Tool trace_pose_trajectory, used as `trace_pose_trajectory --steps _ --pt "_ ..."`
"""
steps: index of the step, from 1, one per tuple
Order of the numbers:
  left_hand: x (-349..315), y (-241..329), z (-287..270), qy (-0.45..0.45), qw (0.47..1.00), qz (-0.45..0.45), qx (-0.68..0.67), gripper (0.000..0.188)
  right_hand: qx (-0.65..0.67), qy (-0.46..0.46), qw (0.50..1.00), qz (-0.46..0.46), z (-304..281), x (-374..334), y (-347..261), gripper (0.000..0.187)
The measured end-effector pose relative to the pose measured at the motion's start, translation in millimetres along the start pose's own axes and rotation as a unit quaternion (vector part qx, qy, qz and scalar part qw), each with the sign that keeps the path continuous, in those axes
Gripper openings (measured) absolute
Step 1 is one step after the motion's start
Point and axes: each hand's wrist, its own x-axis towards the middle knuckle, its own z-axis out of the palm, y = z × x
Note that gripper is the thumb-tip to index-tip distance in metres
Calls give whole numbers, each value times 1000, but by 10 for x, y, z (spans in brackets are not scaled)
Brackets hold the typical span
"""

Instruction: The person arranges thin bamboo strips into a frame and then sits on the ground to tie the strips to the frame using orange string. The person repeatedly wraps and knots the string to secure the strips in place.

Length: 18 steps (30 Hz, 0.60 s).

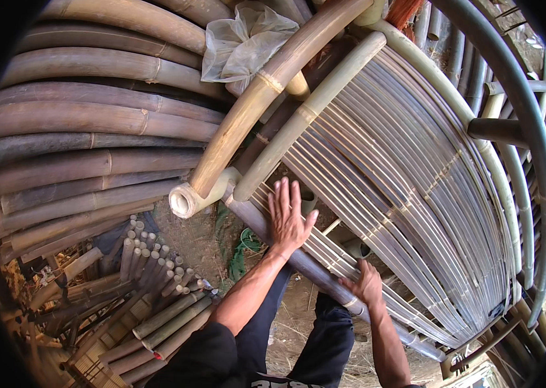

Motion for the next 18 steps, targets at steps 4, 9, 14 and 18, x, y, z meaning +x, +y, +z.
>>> trace_pose_trajectory --steps 4,9,14,18 --pt "-187 -95 -27 -93 989 -10 117 82 49 -271 958 83 93 410 455 71" --pt "-128 -135 -12 -29 999 -9 26 86 61 -167 978 107 -185 194 212 71" --pt "-385 -139 -190 0 999 13 -44 82 65 -183 968 159 -247 182 158 76" --pt "-826 -371 -279 -14 991 100 -86 91 29 -183 968 167 -283 89 86 73"
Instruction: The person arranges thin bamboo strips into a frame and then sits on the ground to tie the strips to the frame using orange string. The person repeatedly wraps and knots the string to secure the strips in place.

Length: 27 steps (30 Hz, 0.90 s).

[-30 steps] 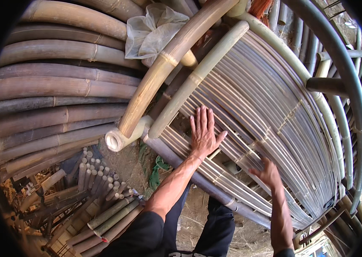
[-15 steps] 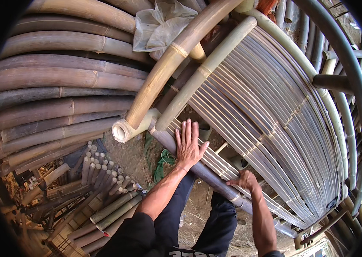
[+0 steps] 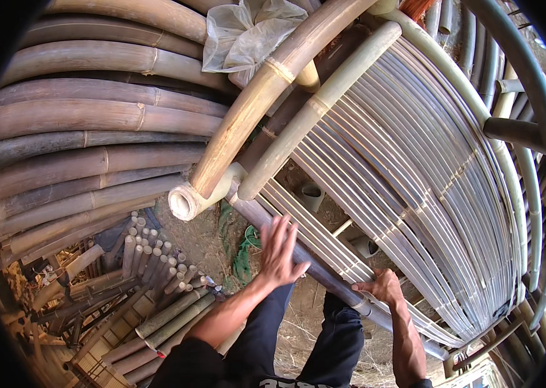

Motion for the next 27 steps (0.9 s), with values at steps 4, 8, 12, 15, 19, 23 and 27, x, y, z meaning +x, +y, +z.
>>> trace_pose_trajectory --steps 4,8,12,15,19,23,27 --pt "1238 201 699 87 994 59 26 90 -29 40 998 24 -342 163 57 63" --pt "1223 122 692 11 995 80 52 85 12 96 994 -55 -293 -89 -38 77" --pt "1259 184 602 -46 993 50 99 80 1 452 878 -159 -409 -997 -502 68" --pt "1241 160 569 -78 988 46 125 81 99 387 905 -146 -7 -1650 -305 64" --pt "802 424 -226 -27 997 -37 59 75 72 217 973 -12 1256 -2405 303 77" --pt "-1141 396 -1093 -216 914 -339 -46 63 234 23 958 167 1698 -2690 518 104" --pt "-3421 -47 -1415 -354 704 -575 -222 73 112 -94 968 206 1574 -2839 116 102"
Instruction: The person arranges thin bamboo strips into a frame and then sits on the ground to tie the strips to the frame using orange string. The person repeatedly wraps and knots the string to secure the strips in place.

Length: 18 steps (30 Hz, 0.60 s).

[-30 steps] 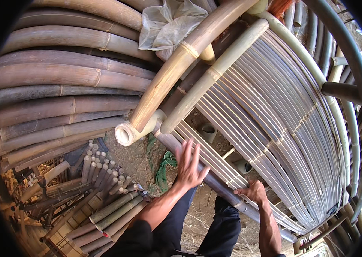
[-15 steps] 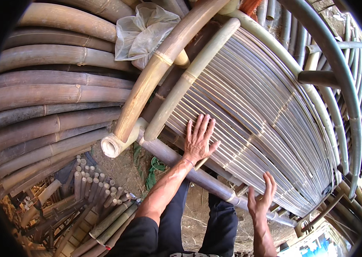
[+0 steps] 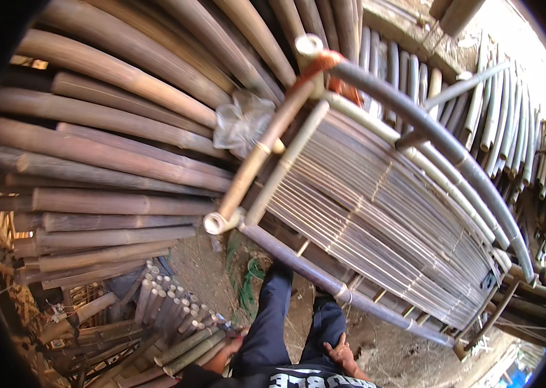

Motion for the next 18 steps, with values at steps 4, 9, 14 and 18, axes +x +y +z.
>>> trace_pose_trajectory --steps 4,9,14,18 --pt "-421 31 101 -62 970 111 -205 79 -24 22 997 -72 47 125 150 80" --pt "-1252 1472 -659 -243 873 -1 -423 85 -57 139 966 -209 -138 232 55 54" --pt "-512 1976 -1649 126 957 206 -163 58 434 194 856 -206 -96 -228 -37 32" --pt "249 2086 -2219 248 921 283 104 44 301 262 912 -95 587 197 683 37"
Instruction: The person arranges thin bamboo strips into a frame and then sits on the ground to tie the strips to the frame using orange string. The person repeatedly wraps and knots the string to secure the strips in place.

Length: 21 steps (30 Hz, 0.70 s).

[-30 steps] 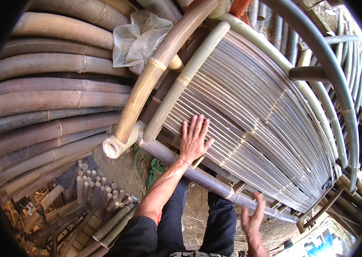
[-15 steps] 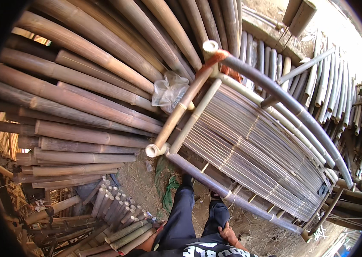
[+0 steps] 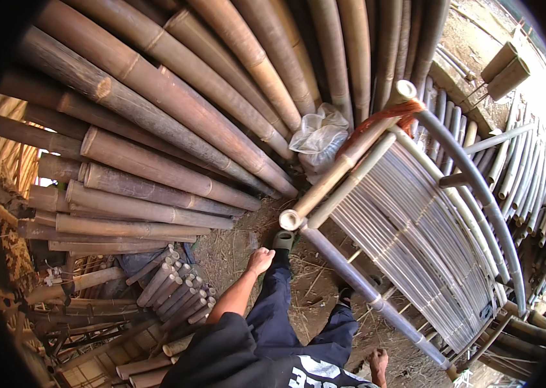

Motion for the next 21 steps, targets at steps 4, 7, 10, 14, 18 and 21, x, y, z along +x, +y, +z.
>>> trace_pose_trajectory --steps 4,7,10,14,18,21 --pt "1056 -724 211 -23 997 -35 70 43 -138 16 990 29 665 68 -645 59" --pt "1439 -451 -52 -49 997 -42 42 42 -141 41 974 -170 1375 291 -2725 70" --pt "1977 -459 146 -45 999 -25 5 40 -91 87 955 -270 2011 1005 -4279 84" --pt "2728 -397 638 59 986 138 -77 40 104 102 945 -294 2595 1896 -5908 111" --pt "3562 113 1092 34 980 164 -112 46 47 221 914 -336 3234 2228 -6289 106" --pt "3999 224 1220 -30 993 78 -88 53 75 201 924 -315 3382 2062 -6351 100"
